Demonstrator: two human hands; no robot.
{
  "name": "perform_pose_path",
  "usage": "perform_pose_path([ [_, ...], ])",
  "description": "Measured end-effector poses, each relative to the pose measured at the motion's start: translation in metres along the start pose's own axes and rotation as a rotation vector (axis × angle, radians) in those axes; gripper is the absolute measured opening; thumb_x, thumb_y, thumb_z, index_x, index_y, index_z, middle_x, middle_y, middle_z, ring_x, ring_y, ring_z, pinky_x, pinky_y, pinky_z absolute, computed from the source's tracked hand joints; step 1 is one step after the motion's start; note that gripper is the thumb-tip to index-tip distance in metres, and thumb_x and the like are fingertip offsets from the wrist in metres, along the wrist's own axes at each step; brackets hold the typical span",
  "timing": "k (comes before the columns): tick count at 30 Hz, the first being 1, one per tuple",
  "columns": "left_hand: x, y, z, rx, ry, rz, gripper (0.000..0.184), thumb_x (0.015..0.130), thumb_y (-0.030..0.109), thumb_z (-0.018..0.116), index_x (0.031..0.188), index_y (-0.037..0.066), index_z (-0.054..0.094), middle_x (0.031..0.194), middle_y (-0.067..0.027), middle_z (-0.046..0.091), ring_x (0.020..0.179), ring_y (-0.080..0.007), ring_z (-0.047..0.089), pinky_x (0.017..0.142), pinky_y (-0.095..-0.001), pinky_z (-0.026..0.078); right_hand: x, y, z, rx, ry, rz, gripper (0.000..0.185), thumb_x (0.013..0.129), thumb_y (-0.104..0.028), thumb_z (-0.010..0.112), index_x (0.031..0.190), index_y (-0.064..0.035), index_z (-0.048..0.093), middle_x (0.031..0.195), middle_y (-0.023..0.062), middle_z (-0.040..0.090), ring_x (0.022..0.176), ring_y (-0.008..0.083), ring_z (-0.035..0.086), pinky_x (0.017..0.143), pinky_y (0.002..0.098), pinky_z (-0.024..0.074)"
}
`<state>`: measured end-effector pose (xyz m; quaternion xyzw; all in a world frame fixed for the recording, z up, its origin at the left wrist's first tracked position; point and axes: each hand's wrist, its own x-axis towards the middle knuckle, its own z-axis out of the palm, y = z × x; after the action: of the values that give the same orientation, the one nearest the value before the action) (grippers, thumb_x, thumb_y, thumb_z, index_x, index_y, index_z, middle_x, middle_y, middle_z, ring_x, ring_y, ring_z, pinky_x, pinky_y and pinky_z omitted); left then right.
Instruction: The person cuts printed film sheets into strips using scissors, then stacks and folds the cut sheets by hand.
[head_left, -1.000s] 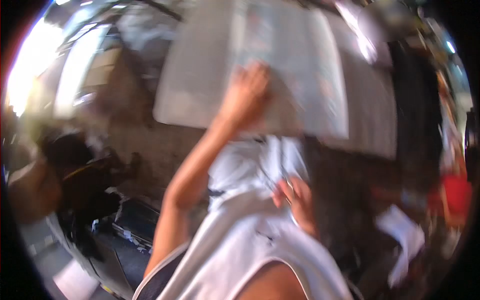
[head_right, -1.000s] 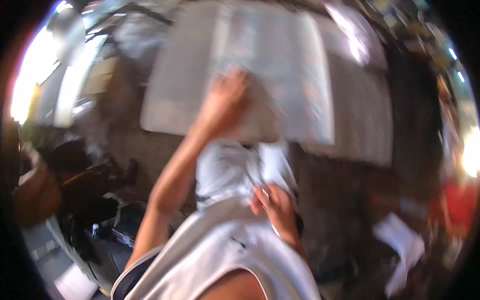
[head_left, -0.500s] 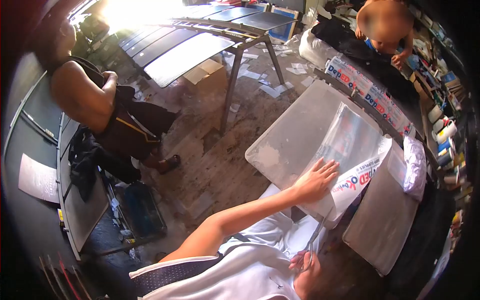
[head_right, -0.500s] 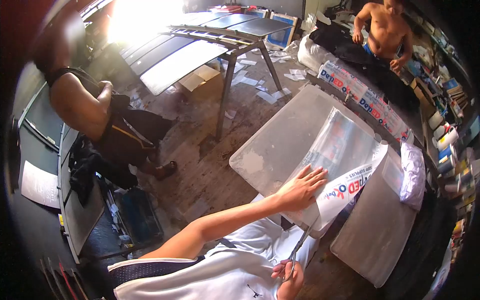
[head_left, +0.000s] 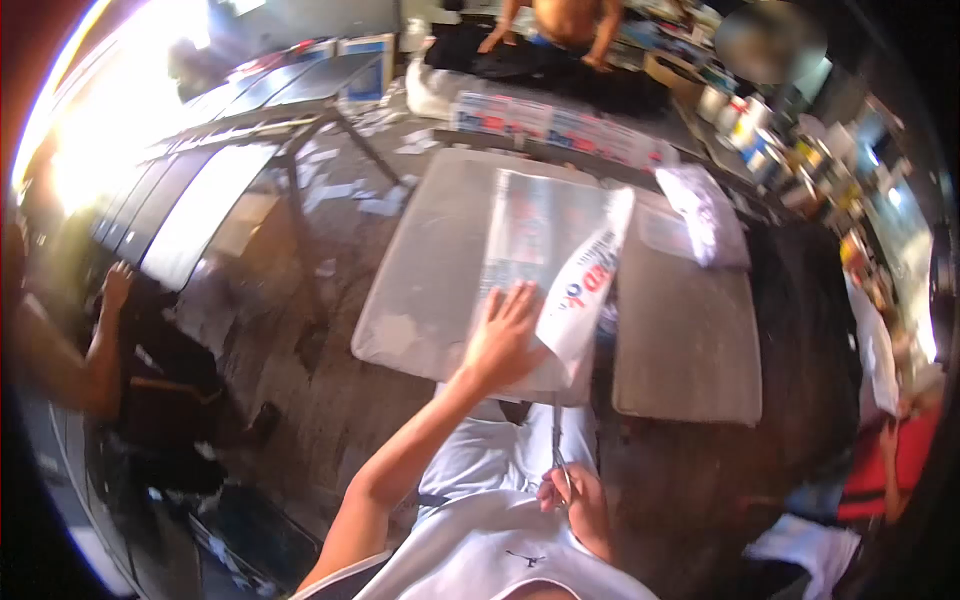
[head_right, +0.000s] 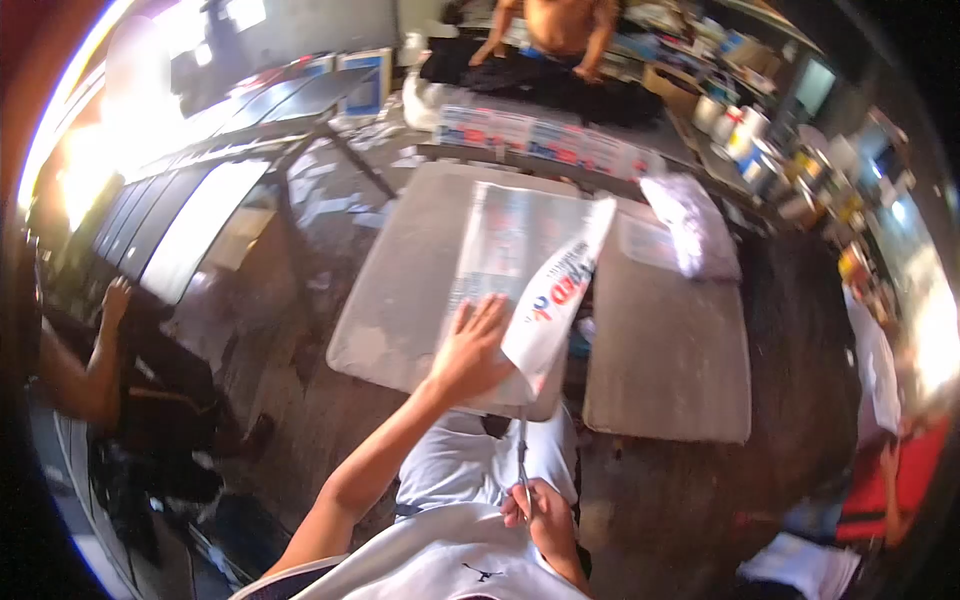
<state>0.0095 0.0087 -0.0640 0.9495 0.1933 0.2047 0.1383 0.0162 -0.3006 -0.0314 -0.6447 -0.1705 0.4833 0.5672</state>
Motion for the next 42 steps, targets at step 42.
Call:
perform_pose_path([
  [42,-0.004,-0.02,-0.007,0.109,-0.106,0.053,0.068,0.092,0.02,0.065,0.158,0.026,0.05,0.171,-0.0087,0.033,0.159,-0.0298,0.026,0.131,-0.0514,0.013,0.015,-0.008,-0.033,0.255,0.205,-0.097,0.045,0.112,-0.045,0.049,0.097,-0.0047,0.064,0.08,0.0047,0.067,0.064,0.0125,0.061,0.063,0.0297,0.0486],
])
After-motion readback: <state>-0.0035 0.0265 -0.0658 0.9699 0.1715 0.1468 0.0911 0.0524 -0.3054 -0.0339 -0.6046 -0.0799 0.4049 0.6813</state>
